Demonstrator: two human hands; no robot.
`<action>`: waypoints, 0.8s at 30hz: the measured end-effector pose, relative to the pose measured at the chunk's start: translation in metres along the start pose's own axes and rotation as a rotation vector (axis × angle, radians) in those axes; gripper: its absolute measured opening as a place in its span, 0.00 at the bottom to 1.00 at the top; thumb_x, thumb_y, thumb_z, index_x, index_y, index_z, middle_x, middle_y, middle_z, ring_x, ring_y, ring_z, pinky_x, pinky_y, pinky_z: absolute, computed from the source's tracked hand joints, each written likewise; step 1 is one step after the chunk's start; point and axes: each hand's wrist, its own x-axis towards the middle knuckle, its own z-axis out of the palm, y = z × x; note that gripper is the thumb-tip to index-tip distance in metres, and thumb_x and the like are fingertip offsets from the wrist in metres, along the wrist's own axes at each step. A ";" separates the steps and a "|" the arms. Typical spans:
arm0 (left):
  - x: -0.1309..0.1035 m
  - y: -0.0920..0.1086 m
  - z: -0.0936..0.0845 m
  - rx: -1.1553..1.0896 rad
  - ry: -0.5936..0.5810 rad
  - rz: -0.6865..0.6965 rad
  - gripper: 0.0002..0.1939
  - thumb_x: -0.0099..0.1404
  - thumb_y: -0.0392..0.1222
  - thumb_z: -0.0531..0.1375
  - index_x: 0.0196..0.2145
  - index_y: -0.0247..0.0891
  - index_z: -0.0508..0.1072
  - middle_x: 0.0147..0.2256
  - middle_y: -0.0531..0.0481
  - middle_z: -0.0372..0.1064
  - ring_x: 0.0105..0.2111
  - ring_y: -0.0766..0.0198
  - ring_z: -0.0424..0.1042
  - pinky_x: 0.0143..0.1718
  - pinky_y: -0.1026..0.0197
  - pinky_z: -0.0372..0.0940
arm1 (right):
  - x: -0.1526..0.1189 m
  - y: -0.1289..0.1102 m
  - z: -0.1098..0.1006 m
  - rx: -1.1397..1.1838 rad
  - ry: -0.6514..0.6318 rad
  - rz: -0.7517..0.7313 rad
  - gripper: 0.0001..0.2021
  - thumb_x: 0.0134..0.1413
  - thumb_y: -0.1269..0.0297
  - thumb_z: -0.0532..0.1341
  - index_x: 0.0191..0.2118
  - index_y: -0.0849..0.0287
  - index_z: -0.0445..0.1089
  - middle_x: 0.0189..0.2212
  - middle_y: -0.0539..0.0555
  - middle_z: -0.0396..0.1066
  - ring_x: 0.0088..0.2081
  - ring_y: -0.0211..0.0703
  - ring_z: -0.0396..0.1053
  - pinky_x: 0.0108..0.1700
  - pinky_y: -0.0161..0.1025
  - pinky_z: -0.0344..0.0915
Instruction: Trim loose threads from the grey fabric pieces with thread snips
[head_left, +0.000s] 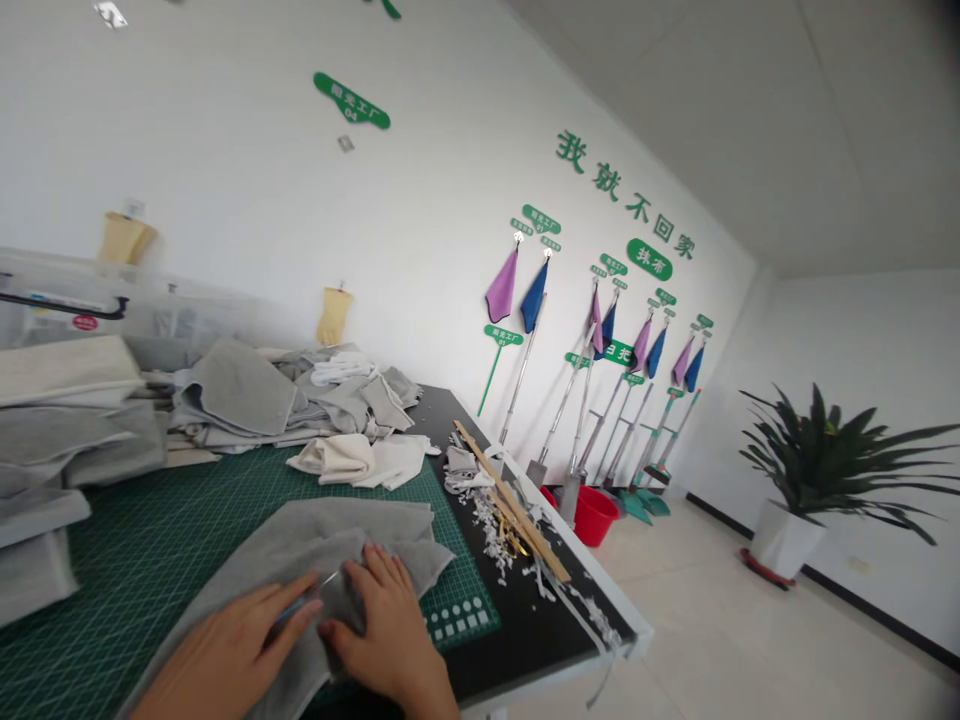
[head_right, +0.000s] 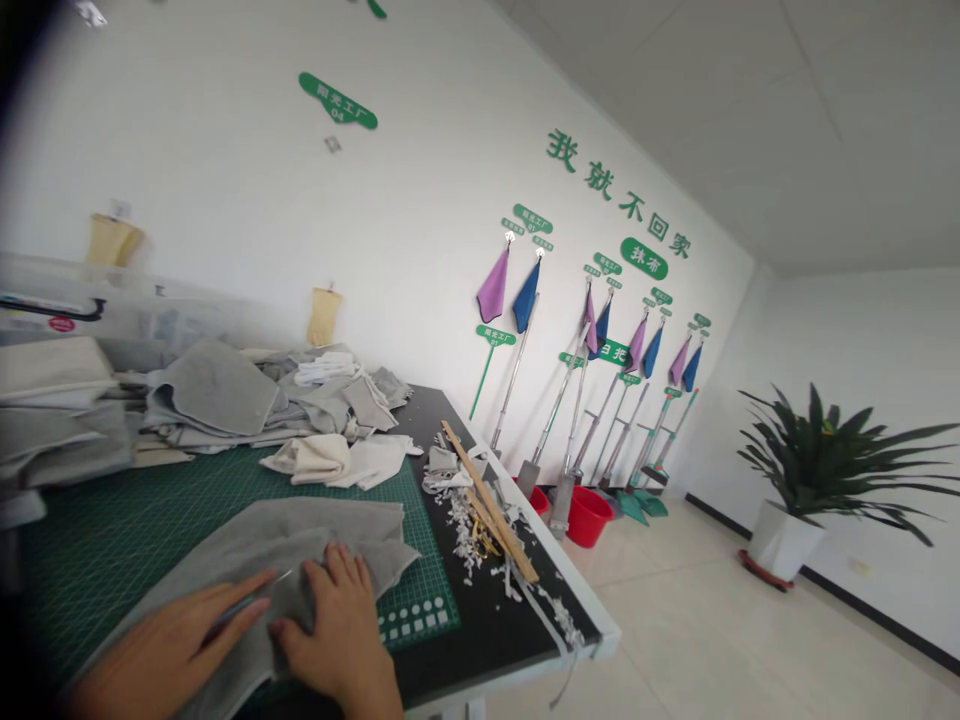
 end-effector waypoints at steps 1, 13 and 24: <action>0.000 0.005 -0.005 0.009 -0.049 -0.001 0.23 0.68 0.60 0.53 0.53 0.51 0.76 0.49 0.54 0.77 0.48 0.56 0.77 0.52 0.54 0.72 | 0.000 0.001 0.001 -0.007 -0.001 -0.006 0.33 0.57 0.51 0.64 0.66 0.51 0.60 0.71 0.57 0.50 0.71 0.53 0.47 0.72 0.55 0.41; 0.003 0.013 -0.011 0.076 -0.046 -0.013 0.25 0.71 0.59 0.51 0.53 0.42 0.76 0.49 0.45 0.77 0.50 0.50 0.76 0.51 0.49 0.72 | 0.000 -0.003 -0.004 -0.033 -0.033 -0.017 0.32 0.59 0.50 0.62 0.66 0.54 0.61 0.71 0.58 0.50 0.72 0.53 0.46 0.72 0.54 0.41; -0.002 0.009 -0.004 0.057 -0.026 0.009 0.23 0.71 0.55 0.51 0.51 0.43 0.78 0.46 0.48 0.79 0.47 0.54 0.78 0.50 0.55 0.73 | 0.001 -0.002 -0.005 -0.019 -0.046 0.006 0.32 0.59 0.52 0.63 0.67 0.52 0.61 0.71 0.56 0.48 0.72 0.53 0.46 0.72 0.54 0.41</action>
